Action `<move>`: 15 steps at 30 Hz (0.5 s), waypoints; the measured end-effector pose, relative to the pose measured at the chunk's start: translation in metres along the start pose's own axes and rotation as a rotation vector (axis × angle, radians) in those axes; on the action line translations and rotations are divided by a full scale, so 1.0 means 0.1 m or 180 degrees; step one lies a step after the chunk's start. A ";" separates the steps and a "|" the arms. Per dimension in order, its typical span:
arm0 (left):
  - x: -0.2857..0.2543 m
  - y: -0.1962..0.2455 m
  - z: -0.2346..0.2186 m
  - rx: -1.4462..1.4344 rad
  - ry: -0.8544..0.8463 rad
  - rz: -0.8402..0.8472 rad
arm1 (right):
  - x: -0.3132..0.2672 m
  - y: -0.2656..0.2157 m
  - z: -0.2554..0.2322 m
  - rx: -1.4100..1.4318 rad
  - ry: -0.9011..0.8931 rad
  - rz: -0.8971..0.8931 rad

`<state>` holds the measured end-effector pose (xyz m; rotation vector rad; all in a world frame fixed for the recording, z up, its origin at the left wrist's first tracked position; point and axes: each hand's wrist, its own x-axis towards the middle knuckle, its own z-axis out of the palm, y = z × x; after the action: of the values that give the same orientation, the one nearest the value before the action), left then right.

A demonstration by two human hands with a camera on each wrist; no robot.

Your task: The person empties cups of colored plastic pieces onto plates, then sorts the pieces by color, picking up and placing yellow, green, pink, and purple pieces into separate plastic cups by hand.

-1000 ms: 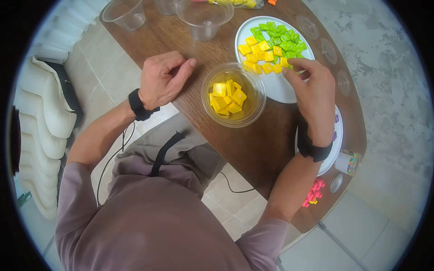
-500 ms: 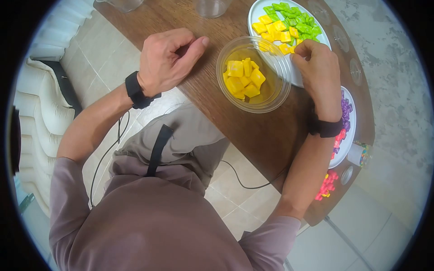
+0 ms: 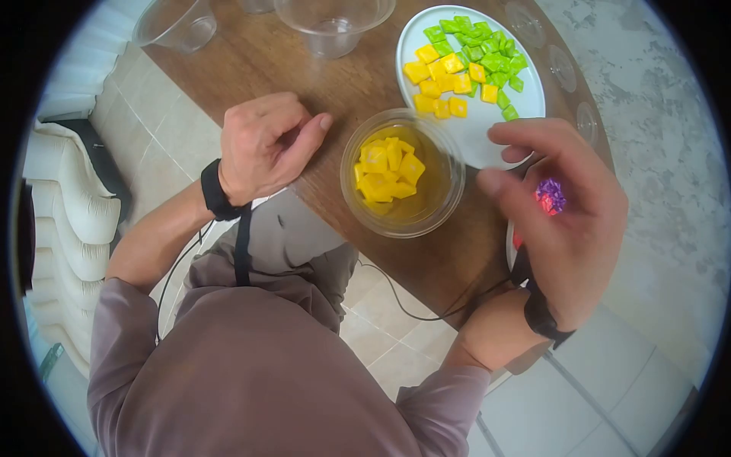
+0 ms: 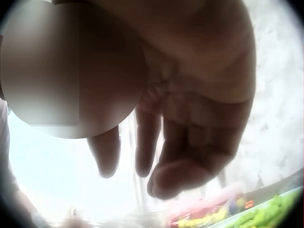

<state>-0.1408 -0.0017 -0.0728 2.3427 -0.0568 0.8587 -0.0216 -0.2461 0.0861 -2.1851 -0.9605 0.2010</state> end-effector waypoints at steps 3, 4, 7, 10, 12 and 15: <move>0.01 0.02 0.00 -0.0102 -0.0001 -0.0048 | 0.18 0.31 -0.06 -0.0228 0.0352 0.0717; 0.01 0.03 -0.01 -0.0102 0.0012 -0.0033 | 0.25 0.54 -0.05 -0.0439 0.0421 0.0612; 0.02 0.04 -0.02 -0.0119 -0.0049 -0.0050 | 0.36 0.98 0.14 -0.1029 0.0443 0.0287; 0.04 0.05 -0.04 -0.0106 -0.0122 -0.0066 | 0.42 1.09 0.27 -0.1540 0.0367 0.0156; 0.04 0.06 -0.04 -0.0112 -0.0159 -0.0095 | 0.43 1.11 0.34 -0.1666 0.0342 0.0223; 0.05 0.05 -0.02 -0.0134 -0.0127 -0.0063 | 0.44 1.11 0.40 -0.1620 0.0391 0.0076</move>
<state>-0.1397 -0.0036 -0.0656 2.3173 -0.0676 0.7938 0.0569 -0.2438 -0.0115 -2.6320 -0.9946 -0.1878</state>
